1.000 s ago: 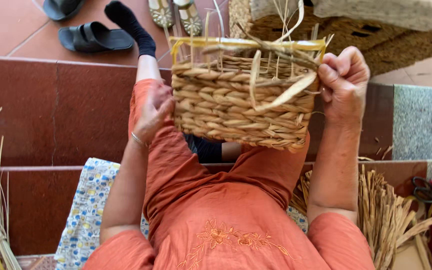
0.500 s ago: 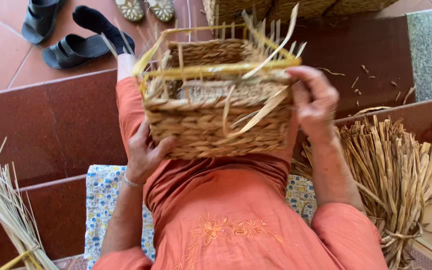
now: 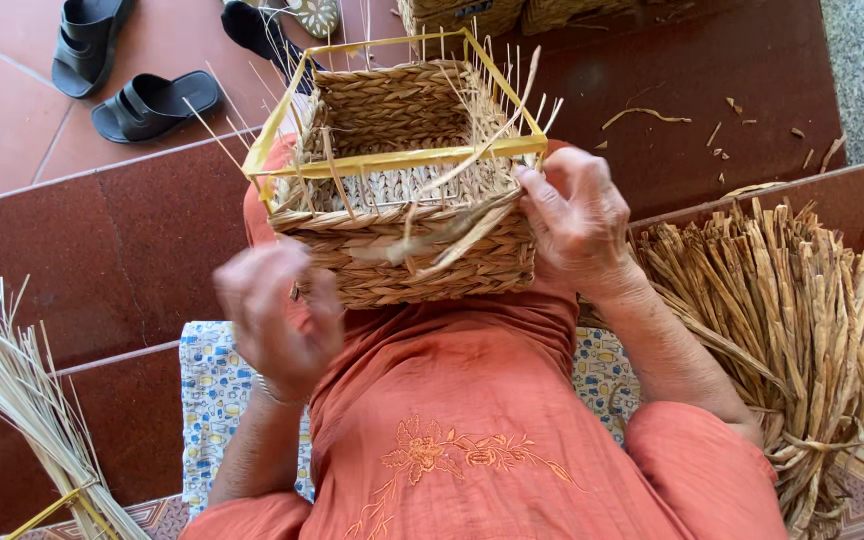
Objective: The person sits on the floor and weaves a rectangular basket using dried plant strips. They interlace the strips through a pre-formed frame, occasionally picking up new strips from a nearby pile and adjusting the basket's position.
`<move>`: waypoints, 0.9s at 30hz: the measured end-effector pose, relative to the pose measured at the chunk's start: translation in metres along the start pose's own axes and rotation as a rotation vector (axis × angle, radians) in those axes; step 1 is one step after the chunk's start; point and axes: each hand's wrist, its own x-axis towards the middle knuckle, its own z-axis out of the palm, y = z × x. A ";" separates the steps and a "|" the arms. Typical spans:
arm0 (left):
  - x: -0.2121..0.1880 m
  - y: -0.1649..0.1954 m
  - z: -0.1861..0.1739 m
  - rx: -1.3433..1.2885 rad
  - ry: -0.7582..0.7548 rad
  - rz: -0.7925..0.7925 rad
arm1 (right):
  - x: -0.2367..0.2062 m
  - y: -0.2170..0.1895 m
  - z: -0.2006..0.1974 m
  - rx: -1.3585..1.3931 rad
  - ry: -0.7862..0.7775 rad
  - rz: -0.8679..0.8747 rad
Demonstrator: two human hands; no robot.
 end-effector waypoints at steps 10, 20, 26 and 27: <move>0.020 0.031 0.081 0.089 -0.447 0.158 | 0.025 0.013 0.004 0.465 -0.090 0.133; 0.028 0.073 0.044 -0.797 -0.421 0.019 | 0.027 0.008 0.010 0.652 -0.149 0.279; 0.047 0.039 0.115 -0.170 -0.484 -0.127 | 0.025 0.007 0.009 0.691 -0.166 0.280; 0.047 0.034 0.124 -0.080 -0.661 -0.198 | 0.024 0.007 0.009 0.688 -0.170 0.265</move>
